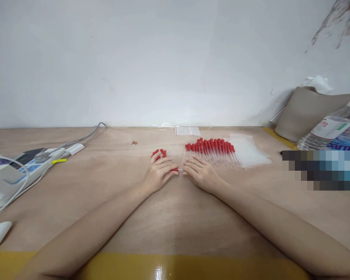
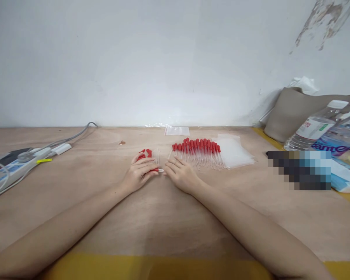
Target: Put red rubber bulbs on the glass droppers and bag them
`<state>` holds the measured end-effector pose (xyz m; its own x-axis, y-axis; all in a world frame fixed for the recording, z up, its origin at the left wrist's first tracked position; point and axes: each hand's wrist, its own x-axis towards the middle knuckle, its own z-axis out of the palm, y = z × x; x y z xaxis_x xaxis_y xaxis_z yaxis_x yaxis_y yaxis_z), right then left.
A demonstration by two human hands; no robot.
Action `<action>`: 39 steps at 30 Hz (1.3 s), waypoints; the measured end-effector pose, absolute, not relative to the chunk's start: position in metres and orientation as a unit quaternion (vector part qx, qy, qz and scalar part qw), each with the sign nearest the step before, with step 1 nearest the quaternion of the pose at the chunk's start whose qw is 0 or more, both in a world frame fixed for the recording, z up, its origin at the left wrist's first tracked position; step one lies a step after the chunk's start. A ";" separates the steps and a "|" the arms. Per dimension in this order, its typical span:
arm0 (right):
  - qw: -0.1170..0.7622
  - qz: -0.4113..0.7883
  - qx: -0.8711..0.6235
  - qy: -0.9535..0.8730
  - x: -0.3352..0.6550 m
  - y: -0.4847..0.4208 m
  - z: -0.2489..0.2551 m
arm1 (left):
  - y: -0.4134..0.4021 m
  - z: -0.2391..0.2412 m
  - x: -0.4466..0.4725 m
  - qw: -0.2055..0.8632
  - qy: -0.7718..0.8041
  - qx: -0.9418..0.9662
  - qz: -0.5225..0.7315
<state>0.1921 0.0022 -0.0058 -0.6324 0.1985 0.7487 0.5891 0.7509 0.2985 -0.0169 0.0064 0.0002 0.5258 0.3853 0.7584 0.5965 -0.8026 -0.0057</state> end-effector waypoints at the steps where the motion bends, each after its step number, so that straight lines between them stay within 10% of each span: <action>1: 0.359 -0.273 -0.226 -0.864 0.194 0.003 -0.006 | 0.007 0.001 -0.018 0.130 -0.287 -0.863 -0.396; 30: 0.298 -0.082 -0.348 -0.885 0.192 -0.012 0.011 | 0.007 0.003 -0.021 0.150 -0.321 -0.841 -0.410; 39: 0.250 -0.031 -0.591 -0.766 0.198 0.013 0.035 | 0.004 0.005 -0.041 0.040 -0.441 -0.834 -0.329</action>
